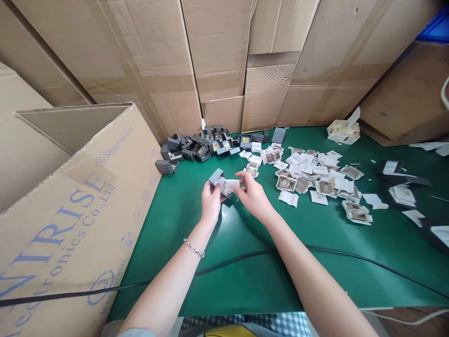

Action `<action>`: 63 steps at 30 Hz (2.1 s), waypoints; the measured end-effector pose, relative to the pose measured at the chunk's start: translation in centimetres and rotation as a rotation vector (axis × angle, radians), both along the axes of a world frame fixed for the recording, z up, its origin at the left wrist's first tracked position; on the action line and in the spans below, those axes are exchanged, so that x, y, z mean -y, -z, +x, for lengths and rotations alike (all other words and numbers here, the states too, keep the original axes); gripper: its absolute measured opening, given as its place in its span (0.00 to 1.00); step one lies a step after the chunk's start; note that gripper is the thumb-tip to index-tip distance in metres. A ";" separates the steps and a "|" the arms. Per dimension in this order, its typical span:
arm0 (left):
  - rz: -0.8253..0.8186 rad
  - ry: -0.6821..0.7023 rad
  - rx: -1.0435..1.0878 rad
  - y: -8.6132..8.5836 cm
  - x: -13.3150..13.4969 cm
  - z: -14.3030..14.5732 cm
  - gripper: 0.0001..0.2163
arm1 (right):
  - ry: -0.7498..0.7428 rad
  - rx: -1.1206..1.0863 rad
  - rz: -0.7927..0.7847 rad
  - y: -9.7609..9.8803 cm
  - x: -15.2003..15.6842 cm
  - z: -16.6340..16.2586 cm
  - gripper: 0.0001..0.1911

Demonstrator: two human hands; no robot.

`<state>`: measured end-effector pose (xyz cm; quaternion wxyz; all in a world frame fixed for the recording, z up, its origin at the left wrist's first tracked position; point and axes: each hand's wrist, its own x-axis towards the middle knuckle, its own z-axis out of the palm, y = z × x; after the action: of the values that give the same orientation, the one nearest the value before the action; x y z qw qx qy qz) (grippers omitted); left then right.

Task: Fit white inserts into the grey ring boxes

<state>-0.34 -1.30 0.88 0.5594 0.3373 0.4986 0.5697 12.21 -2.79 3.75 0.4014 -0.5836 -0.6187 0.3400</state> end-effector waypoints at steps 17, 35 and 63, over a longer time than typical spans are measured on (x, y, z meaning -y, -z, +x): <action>0.031 0.078 0.088 0.7 0.5 0.7 0.13 | 0.012 0.355 0.108 0.6 0.3 -0.5 0.13; 0.242 0.039 -0.077 -0.4 1.4 0.5 0.10 | 0.021 -0.141 -0.283 2.0 -0.6 -0.9 0.13; 0.038 0.356 -1.074 -0.2 0.6 0.1 0.20 | 0.429 0.960 -0.190 1.1 -0.9 10.0 0.22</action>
<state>-0.23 -1.86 1.08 0.3083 0.6688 0.6383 0.2240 22.17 -1.91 2.61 0.0790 -0.8205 -0.5661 -0.0005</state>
